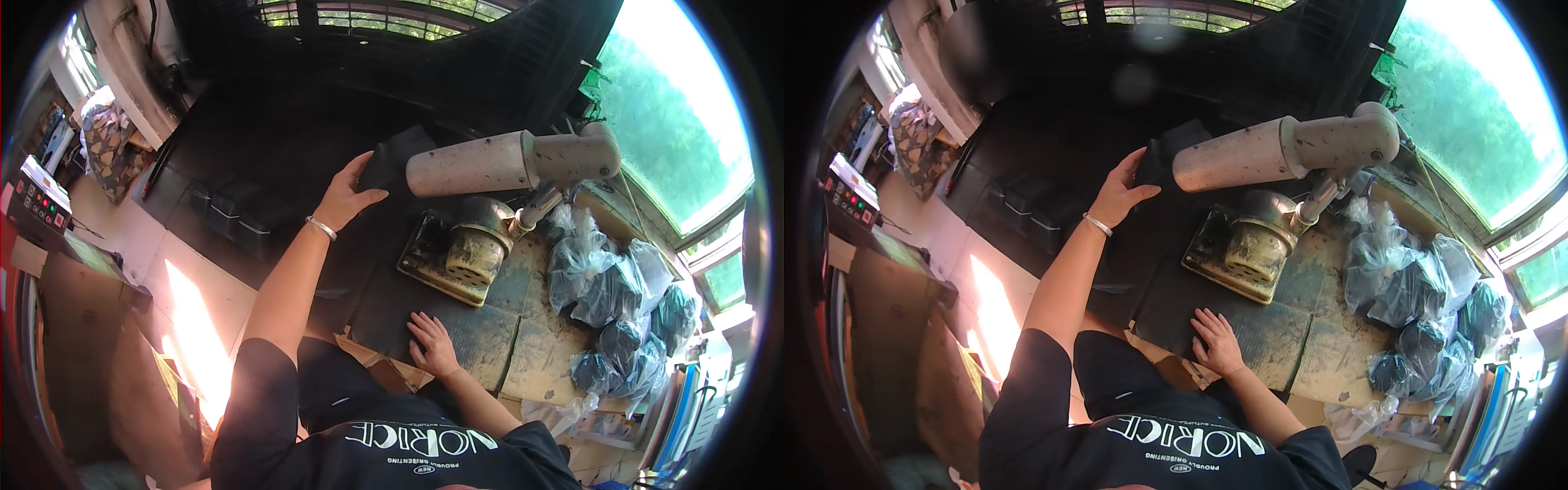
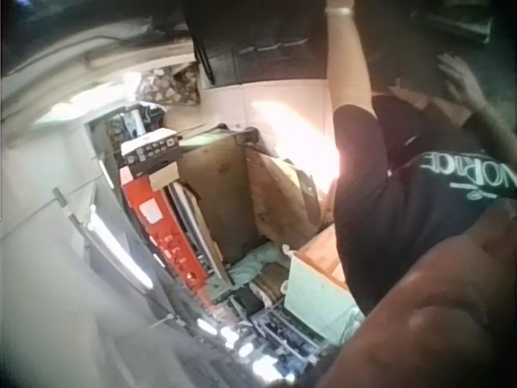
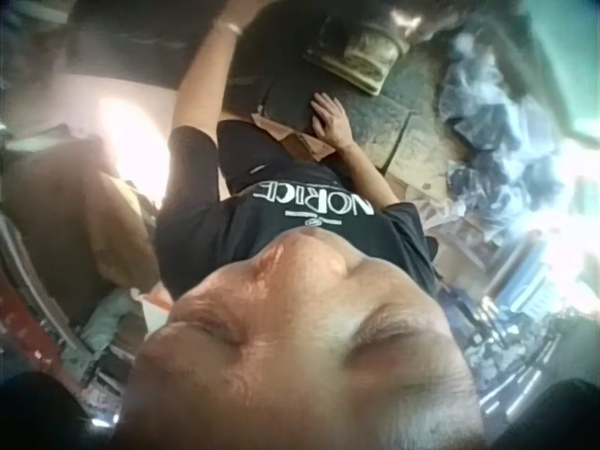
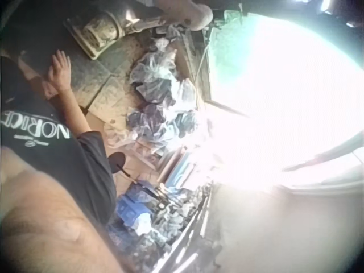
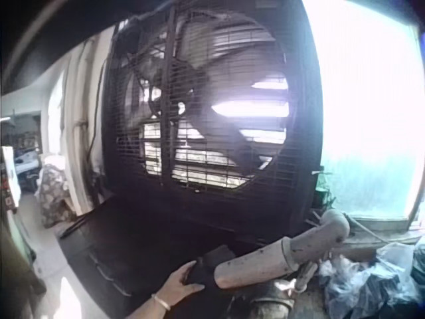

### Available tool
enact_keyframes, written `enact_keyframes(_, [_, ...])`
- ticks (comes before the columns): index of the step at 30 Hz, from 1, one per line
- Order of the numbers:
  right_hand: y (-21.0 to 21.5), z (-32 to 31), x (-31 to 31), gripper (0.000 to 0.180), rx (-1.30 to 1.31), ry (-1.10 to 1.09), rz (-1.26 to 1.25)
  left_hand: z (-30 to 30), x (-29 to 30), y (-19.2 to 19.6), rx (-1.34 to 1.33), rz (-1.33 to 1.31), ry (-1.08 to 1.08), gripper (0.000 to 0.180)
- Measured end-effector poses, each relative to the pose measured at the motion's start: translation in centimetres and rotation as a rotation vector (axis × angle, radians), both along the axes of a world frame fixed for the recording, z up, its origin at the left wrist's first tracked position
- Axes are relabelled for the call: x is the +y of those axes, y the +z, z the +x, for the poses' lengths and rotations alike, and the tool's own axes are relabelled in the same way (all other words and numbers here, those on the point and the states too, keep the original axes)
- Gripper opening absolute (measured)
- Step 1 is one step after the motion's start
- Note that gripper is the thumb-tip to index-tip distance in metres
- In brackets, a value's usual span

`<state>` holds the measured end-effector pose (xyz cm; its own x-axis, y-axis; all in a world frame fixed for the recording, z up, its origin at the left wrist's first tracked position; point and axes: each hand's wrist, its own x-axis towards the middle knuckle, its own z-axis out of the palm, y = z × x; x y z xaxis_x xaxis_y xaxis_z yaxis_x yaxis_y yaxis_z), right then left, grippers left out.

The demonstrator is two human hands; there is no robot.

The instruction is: Processing and stacking black shoe material components using a buffing machine in a workshop environment.

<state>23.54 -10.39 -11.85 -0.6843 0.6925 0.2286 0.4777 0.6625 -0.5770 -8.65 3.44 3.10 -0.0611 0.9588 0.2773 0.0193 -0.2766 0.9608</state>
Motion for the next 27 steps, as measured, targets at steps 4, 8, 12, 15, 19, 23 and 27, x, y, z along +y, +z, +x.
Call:
enact_keyframes(4, [-0.1,0.0,0.1,0.043,-0.006,0.007,0.012,0.3,0.3,0.7,-0.002,0.0,-0.028,0.081])
enact_keyframes(8, [-0.1,-0.1,0.1,0.042,-0.002,0.001,0.014,0.4,0.2,0.7,-0.006,-0.012,-0.053,0.081])
enact_keyframes(12, [-0.3,-0.1,0.1,0.042,0.0,-0.002,0.019,0.5,0.2,0.3,0.048,0.032,-0.057,0.079])
enact_keyframes(15, [-0.3,0.0,0.0,0.041,0.003,-0.007,0.025,0.9,-0.3,0.6,0.079,0.029,-0.048,0.079])
enact_keyframes(19, [-0.2,-0.1,0.0,0.04,0.01,-0.006,0.024,1.0,-0.7,0.4,0.099,0.028,-0.062,0.078])
enact_keyframes(23, [-0.2,-0.1,0.0,0.04,0.007,-0.007,0.012,1.4,-1.1,0.2,0.142,0.084,-0.071,0.077])
enact_keyframes(27, [-0.3,-0.1,0.0,0.04,0.002,-0.008,0.018,1.8,-1.7,0.3,0.161,0.039,-0.08,0.076])
